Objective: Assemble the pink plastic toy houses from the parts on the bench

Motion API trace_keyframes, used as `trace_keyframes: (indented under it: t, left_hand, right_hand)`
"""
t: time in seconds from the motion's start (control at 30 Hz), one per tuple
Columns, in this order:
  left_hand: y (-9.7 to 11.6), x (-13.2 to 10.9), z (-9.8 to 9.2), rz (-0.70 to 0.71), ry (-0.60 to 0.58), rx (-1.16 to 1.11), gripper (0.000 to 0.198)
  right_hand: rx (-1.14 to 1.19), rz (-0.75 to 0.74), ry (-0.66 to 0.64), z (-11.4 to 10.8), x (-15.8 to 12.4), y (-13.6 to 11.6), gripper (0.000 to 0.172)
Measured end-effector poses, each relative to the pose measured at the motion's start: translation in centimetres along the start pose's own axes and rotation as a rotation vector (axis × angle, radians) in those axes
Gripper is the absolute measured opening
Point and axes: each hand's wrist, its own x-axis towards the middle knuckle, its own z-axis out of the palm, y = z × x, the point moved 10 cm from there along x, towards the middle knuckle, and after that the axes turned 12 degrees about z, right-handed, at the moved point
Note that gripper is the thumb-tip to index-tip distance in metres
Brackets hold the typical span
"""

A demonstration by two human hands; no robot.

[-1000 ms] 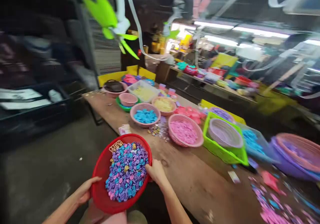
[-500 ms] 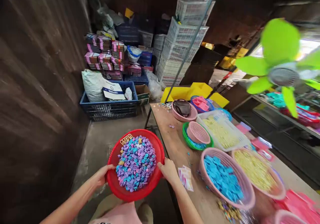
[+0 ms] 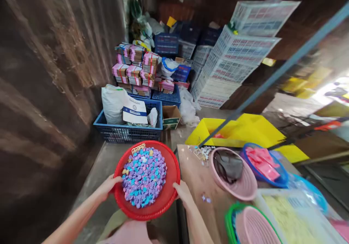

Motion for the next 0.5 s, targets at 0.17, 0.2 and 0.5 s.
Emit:
trace_keyframes:
  t: [0.17,0.2,0.5]
  left_hand:
    - [6.9,5.4,-0.7,0.067,0.115,0.069,0.018]
    - [8.0,6.9,-0.7,0.072,0.121,0.086,0.018]
    - [17.6,23.8,4.3,0.133,-0.019,0.367,0.024]
  right_hand:
    - [0.011,0.020,-0.138,1.7,7.0,-7.8,0.021]
    - [0.015,0.025,-0.145,1.9,8.4,-9.1,0.021]
    - [0.094,0.090,0.134,-1.3,17.1,-18.0,0.023]
